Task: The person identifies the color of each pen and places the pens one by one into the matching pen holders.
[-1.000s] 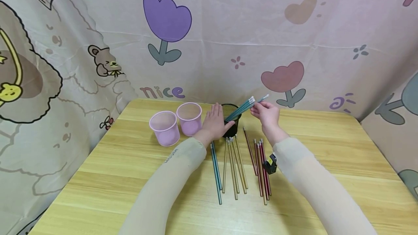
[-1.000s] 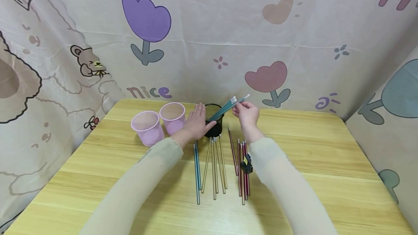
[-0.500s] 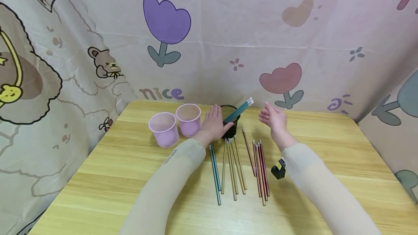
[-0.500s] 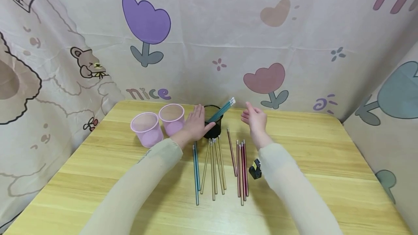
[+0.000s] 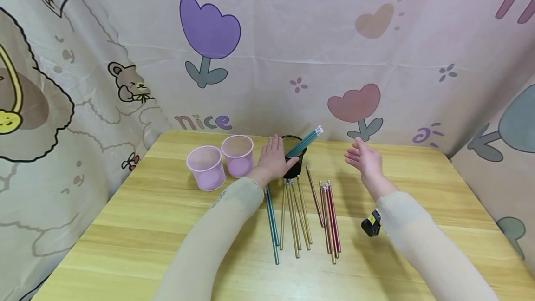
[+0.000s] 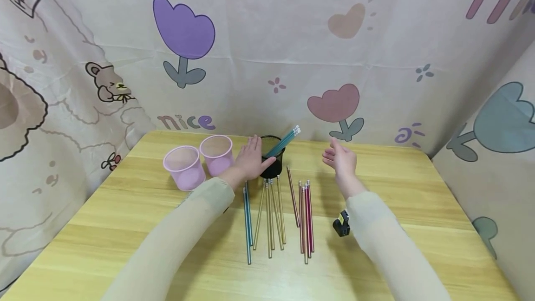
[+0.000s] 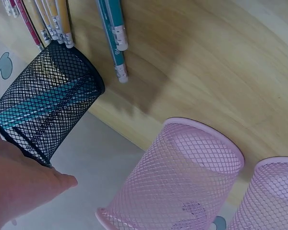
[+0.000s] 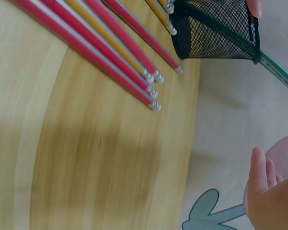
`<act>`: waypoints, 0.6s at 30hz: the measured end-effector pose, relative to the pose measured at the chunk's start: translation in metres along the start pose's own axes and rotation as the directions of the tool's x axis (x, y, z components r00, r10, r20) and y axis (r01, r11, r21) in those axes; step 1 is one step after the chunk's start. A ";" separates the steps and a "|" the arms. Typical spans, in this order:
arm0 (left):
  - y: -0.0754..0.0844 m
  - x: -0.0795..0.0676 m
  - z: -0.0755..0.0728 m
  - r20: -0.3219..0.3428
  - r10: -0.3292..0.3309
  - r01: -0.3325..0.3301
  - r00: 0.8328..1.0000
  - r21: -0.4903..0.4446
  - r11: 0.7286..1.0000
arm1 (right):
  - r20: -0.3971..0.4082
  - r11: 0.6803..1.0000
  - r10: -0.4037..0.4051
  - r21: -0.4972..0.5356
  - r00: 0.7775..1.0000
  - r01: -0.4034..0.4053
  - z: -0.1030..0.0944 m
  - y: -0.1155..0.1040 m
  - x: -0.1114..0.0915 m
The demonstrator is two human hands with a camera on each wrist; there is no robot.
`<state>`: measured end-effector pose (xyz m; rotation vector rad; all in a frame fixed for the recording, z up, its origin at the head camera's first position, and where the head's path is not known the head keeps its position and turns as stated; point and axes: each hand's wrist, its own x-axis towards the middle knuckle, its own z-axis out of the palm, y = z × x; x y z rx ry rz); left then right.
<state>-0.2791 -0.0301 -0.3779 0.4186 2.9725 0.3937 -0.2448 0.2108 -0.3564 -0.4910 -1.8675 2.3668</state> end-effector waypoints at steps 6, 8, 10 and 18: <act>0.005 0.003 0.001 -0.002 -0.003 0.003 1.000 0.014 1.000 | -0.011 1.000 0.002 0.016 1.000 -0.001 -0.009 0.000 0.001; 0.006 0.004 0.001 -0.004 -0.006 0.006 1.000 0.012 1.000 | -0.010 1.000 0.005 0.009 1.000 -0.005 -0.011 0.000 0.001; 0.008 0.005 0.001 -0.003 -0.007 0.007 1.000 0.011 1.000 | -0.009 1.000 0.010 0.002 1.000 -0.010 -0.013 -0.001 0.001; 0.013 0.010 0.003 0.008 -0.008 0.008 1.000 0.027 1.000 | 0.006 1.000 0.016 -0.004 1.000 -0.016 -0.017 0.000 0.002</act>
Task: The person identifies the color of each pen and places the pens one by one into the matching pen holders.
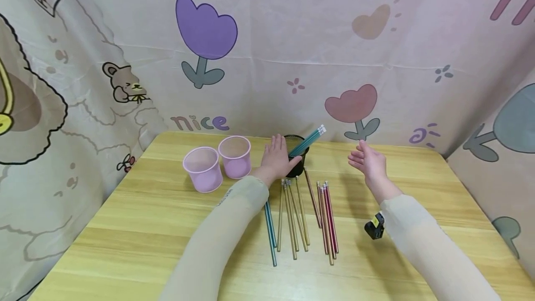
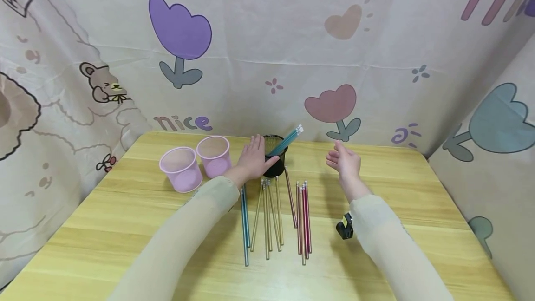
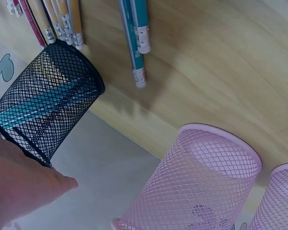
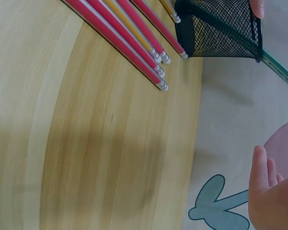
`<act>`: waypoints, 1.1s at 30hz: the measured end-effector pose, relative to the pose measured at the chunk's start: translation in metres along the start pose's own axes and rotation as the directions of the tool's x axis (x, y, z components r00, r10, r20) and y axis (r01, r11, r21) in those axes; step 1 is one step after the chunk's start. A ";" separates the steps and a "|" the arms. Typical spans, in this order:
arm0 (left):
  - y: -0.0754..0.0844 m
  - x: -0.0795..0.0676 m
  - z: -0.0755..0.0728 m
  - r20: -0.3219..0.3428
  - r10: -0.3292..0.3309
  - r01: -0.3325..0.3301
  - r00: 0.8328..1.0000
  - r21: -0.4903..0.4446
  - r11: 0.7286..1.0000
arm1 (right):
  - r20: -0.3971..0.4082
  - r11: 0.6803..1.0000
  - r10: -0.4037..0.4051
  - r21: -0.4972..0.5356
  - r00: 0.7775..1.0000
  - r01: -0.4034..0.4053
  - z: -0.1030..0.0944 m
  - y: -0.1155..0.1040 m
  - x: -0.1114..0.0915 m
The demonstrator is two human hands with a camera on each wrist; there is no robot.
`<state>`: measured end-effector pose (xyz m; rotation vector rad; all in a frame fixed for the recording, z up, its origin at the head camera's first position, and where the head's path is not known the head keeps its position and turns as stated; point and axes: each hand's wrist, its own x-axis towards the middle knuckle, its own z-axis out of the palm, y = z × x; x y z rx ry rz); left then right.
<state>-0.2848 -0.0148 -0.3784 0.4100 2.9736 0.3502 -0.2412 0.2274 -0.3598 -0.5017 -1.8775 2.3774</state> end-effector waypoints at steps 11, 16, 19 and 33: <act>-0.012 -0.007 -0.013 -0.040 0.019 -0.019 0.999 0.014 1.000 | -0.007 1.000 0.003 0.025 1.000 -0.002 -0.005 0.001 0.000; -0.032 -0.013 -0.030 -0.064 -0.003 0.004 0.998 0.019 1.000 | -0.007 1.000 -0.011 0.023 1.000 0.011 -0.007 0.002 -0.001; -0.049 -0.016 -0.042 -0.054 -0.034 0.034 0.998 0.008 0.999 | -0.001 1.000 -0.017 0.018 1.000 0.017 -0.008 0.004 -0.001; -0.110 -0.037 -0.077 0.110 -0.173 0.181 0.979 -0.068 0.981 | -0.014 1.000 -0.004 0.011 1.000 0.004 -0.011 0.003 -0.003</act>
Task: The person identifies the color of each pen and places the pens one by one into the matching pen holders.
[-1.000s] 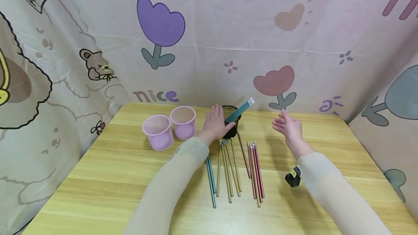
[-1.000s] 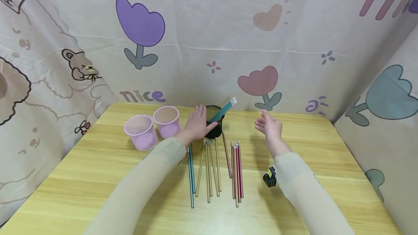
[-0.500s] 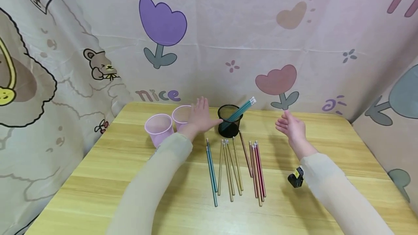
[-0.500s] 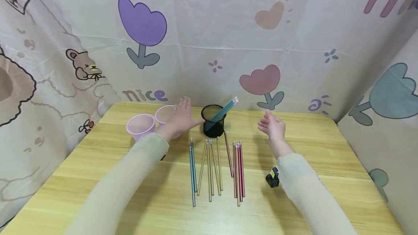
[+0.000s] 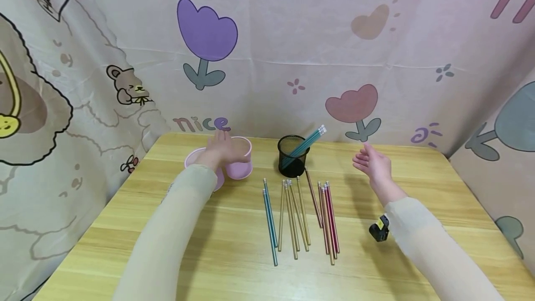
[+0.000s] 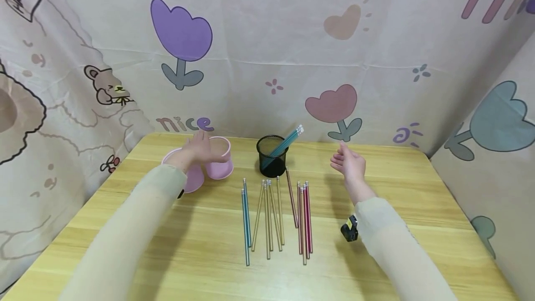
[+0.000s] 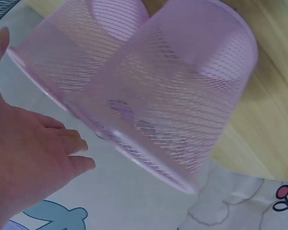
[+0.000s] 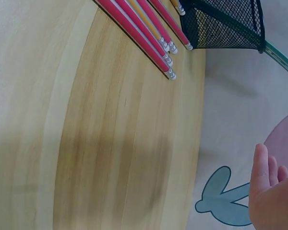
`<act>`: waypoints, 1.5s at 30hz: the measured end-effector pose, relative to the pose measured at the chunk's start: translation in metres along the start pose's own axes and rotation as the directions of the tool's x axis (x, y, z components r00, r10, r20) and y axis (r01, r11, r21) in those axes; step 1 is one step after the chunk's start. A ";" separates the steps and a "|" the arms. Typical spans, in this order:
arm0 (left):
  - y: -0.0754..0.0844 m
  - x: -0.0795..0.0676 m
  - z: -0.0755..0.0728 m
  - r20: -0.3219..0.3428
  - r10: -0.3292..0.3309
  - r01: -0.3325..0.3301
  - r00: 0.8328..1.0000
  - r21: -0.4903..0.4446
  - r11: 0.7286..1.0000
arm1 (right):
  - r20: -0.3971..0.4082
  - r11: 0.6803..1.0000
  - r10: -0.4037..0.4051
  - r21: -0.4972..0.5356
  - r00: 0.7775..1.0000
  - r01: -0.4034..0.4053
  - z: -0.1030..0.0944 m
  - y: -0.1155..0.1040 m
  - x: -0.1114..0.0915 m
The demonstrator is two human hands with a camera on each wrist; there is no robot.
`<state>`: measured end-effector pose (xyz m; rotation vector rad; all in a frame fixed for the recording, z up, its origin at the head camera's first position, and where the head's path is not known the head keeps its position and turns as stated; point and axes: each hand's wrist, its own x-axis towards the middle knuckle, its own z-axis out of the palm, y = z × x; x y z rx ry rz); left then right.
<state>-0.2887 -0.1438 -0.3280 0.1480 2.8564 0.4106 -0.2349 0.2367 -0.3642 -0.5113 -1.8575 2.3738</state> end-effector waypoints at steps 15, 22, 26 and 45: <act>0.008 0.004 0.017 0.030 0.033 -0.034 0.999 0.039 0.999 | -0.002 1.000 -0.005 -0.015 1.000 0.005 0.000 0.003 -0.002; 0.019 0.012 0.032 -0.026 0.081 -0.079 0.996 0.064 0.995 | -0.014 1.000 0.000 0.017 1.000 0.000 0.001 0.003 0.000; 0.028 0.010 0.034 -0.020 0.084 -0.083 0.996 0.058 0.995 | 0.000 1.000 -0.002 -0.014 1.000 0.002 0.000 0.004 0.000; 0.031 0.002 0.036 -0.057 0.092 -0.090 0.994 0.027 0.996 | 0.247 0.457 0.193 -0.879 0.950 0.136 0.011 0.038 -0.013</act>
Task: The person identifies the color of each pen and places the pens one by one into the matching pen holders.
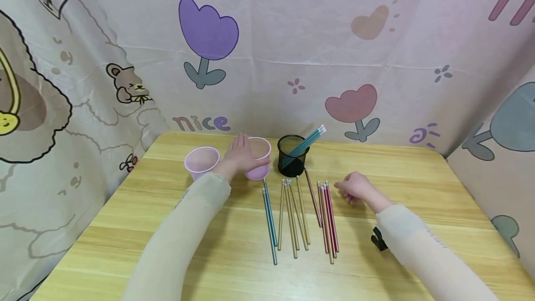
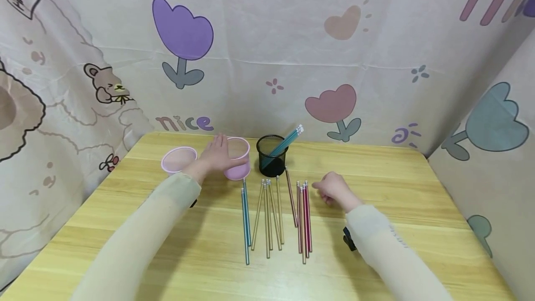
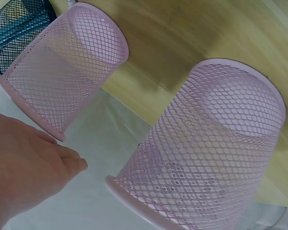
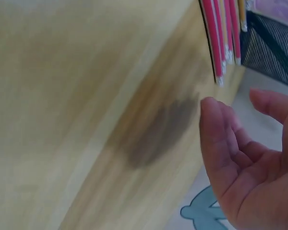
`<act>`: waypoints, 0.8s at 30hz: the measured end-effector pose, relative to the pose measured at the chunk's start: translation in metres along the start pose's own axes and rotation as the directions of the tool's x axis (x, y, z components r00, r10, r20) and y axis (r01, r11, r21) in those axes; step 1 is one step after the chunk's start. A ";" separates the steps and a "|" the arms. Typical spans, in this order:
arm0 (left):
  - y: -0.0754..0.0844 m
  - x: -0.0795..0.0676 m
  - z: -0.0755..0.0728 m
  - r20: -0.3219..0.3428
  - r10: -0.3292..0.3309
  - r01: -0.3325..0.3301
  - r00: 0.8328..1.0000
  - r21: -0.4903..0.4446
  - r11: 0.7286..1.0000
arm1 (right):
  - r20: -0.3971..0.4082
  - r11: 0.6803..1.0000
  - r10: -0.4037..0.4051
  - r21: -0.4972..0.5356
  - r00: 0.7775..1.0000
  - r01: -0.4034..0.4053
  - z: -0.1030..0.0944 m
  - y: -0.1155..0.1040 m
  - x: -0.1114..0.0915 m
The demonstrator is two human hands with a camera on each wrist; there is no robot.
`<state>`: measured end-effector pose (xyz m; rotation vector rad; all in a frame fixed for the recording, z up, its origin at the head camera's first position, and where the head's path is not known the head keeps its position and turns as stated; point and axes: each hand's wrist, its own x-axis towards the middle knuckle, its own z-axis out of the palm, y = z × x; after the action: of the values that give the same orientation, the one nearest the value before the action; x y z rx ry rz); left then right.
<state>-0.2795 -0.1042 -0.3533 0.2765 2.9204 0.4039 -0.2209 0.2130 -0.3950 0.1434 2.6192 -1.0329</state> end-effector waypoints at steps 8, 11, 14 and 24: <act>-0.016 0.012 0.010 0.023 0.002 -0.001 1.000 -0.024 1.000 | 0.040 0.989 -0.003 -0.149 0.999 0.009 0.020 -0.004 0.000; -0.019 0.014 0.013 0.022 0.011 -0.010 1.000 -0.027 1.000 | 0.040 0.985 -0.007 -0.171 0.999 0.014 0.024 -0.006 -0.001; -0.019 0.013 0.013 0.014 0.010 -0.009 1.000 -0.024 1.000 | 0.032 0.983 -0.009 -0.182 0.999 0.015 0.026 -0.009 -0.001; -0.006 -0.001 0.006 0.016 0.023 -0.022 1.000 -0.032 0.999 | 0.075 0.994 0.063 0.084 0.995 -0.070 0.023 -0.003 0.011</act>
<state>-0.2781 -0.1088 -0.3602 0.3067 2.8949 0.4486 -0.2255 0.1949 -0.4124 0.2082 2.4890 -1.1086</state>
